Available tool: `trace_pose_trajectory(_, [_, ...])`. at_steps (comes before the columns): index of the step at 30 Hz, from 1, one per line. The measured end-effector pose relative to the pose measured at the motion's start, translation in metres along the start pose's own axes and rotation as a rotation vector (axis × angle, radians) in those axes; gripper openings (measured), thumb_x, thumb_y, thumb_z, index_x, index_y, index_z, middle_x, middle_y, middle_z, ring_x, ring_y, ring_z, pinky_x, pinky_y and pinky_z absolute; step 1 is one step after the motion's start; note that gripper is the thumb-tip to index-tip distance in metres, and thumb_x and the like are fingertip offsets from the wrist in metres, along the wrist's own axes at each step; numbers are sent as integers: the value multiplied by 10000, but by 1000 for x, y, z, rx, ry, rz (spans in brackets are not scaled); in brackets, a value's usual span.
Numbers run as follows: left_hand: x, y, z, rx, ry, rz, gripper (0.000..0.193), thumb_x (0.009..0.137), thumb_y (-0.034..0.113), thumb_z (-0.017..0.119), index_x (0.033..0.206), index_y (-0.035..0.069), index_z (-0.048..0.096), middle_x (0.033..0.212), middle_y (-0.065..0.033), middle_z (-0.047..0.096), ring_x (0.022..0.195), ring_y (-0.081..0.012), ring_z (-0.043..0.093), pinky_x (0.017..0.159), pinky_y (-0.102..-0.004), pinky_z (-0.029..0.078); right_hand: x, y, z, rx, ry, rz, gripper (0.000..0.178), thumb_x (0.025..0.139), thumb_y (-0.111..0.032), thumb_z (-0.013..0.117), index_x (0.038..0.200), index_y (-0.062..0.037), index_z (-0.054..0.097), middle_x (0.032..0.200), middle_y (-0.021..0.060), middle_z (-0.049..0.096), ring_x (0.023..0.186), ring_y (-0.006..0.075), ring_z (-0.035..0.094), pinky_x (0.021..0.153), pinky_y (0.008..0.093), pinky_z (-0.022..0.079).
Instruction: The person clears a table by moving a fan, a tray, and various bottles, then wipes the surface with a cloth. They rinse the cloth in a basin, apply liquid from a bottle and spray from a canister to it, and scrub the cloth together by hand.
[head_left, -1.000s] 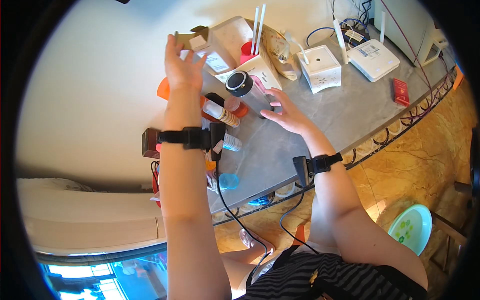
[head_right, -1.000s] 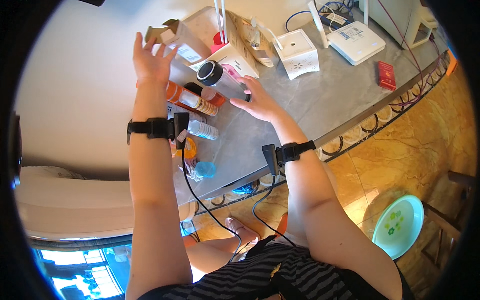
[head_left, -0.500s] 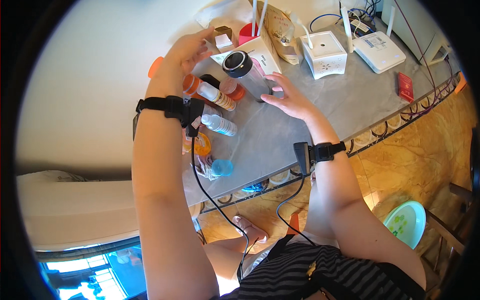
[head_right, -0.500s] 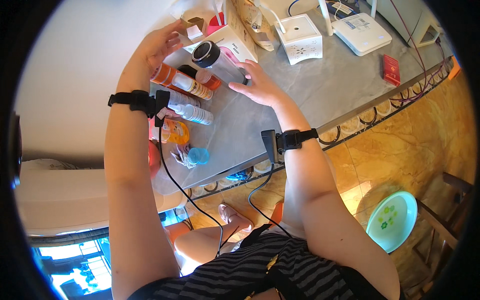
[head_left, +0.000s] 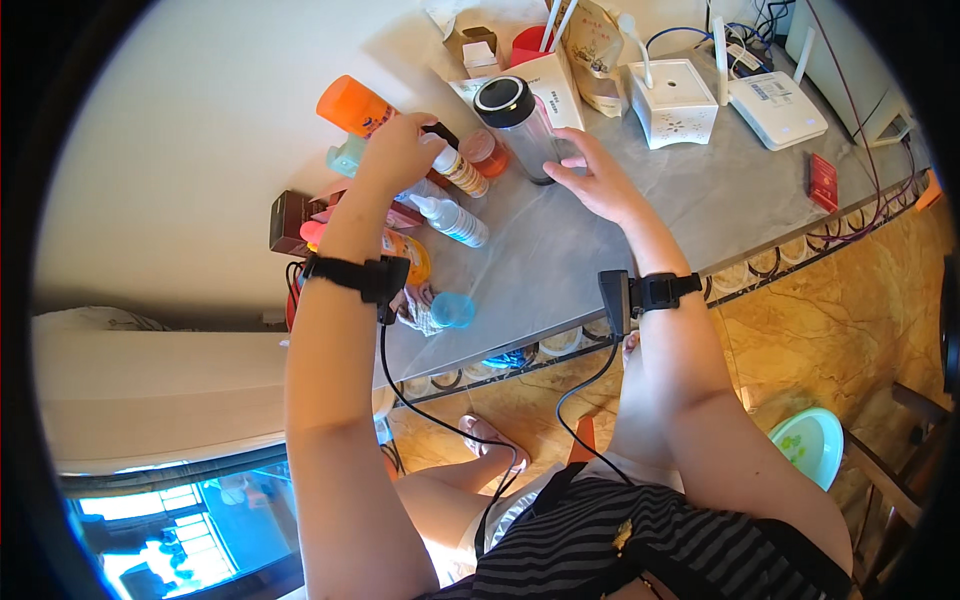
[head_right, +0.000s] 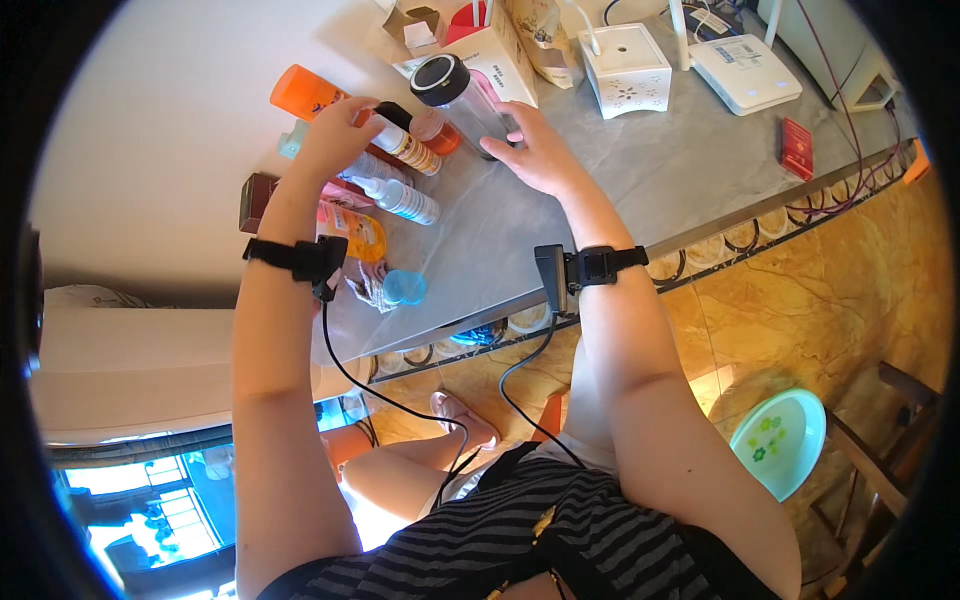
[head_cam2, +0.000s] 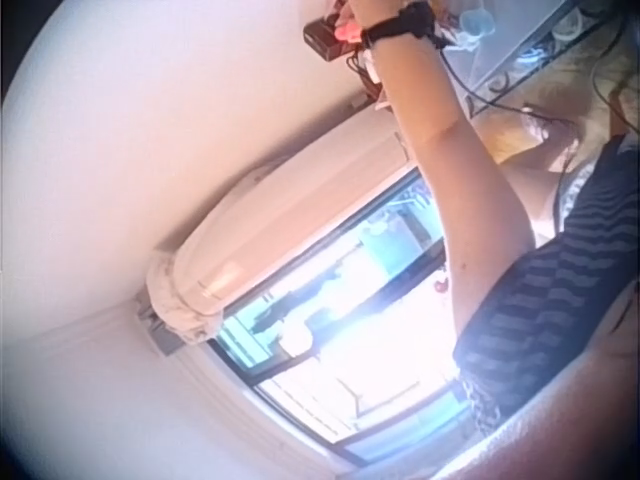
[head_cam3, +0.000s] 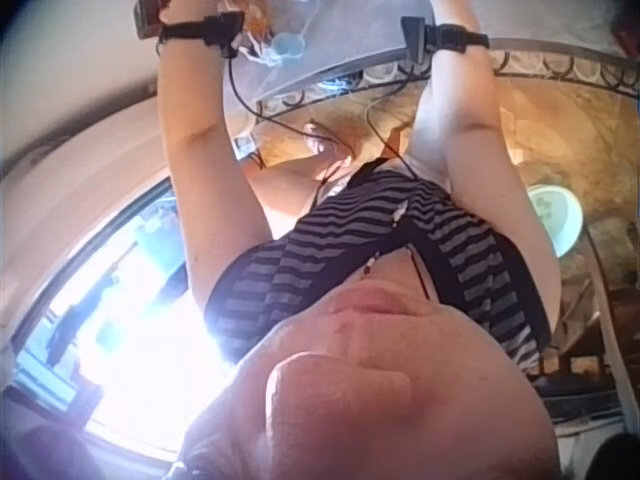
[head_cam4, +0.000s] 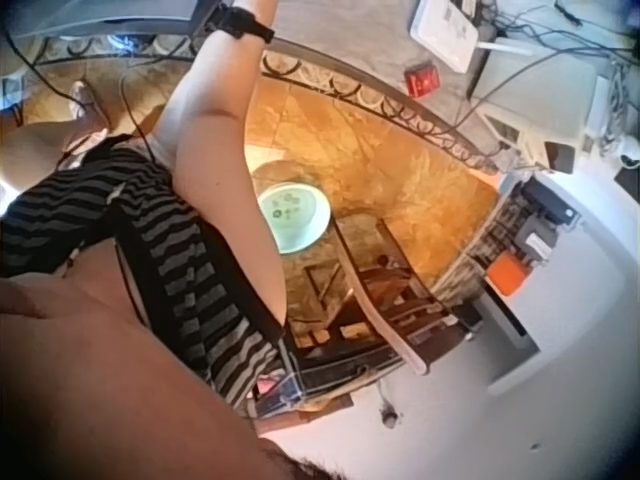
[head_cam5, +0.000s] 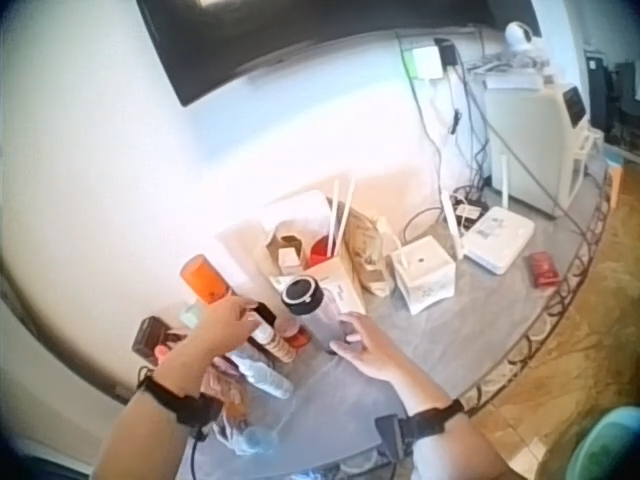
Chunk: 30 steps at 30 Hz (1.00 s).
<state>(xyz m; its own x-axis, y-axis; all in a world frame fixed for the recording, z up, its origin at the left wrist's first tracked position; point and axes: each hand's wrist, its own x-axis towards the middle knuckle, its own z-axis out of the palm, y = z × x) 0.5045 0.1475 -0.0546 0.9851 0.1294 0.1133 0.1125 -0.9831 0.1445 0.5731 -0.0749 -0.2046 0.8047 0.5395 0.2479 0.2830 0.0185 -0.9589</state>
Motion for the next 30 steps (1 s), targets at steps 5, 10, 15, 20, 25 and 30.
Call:
trace_pose_trajectory(5, [14, 1, -3, 39, -77, -63, 381, 751, 201, 644, 1091, 37, 594, 995, -162, 624, 927, -265, 601, 812, -338, 462, 2, -3, -4, -35, 12, 2, 595, 795, -357, 638, 1250, -50, 409, 1270, 154, 414, 968, 273, 573, 799, 331, 471])
trace_pose_trajectory(10, [26, 1, 22, 406, -297, -144, 516, 621, 224, 746, 1103, 117, 598, 1004, -119, 633, 949, -278, 601, 810, -364, 464, -1, 7, 1, -65, 30, 2, 585, 792, -337, 646, 1245, -51, 410, 1240, 160, 440, 951, 270, 582, 780, 328, 473])
trace_pose_trajectory(15, [32, 9, 28, 454, -404, -222, 439, 589, 225, 763, 996, 135, 628, 949, -88, 642, 925, -253, 609, 791, -355, 476, 0, -2, 2, -26, 39, 6, 583, 791, -304, 652, 1245, -37, 401, 1245, 169, 433, 945, 275, 585, 776, 333, 477])
trace_pose_trajectory(20, [31, 13, 30, 448, -355, -157, 340, 621, 209, 735, 946, 144, 660, 952, -76, 647, 929, -248, 610, 751, -378, 494, 0, -3, 1, -23, 56, 37, 579, 793, -286, 651, 1249, -34, 397, 1258, 167, 422, 946, 280, 582, 784, 328, 477])
trace_pose_trajectory(25, [18, 5, -48, 320, -149, 55, 324, 594, 169, 746, 889, 73, 653, 874, -123, 640, 838, -256, 614, 757, -349, 478, 3, -6, 4, 1, 29, 30, 581, 793, -275, 652, 1254, -35, 391, 1267, 165, 415, 954, 279, 577, 787, 319, 477])
trace_pose_trajectory(30, [30, 42, -148, 88, -49, 100, 364, 635, 175, 739, 945, 22, 626, 821, -80, 629, 753, -152, 570, 728, -282, 455, 0, 7, -2, 10, 58, 27, 574, 792, -256, 652, 1253, -36, 389, 1278, 165, 400, 940, 279, 574, 800, 326, 481])
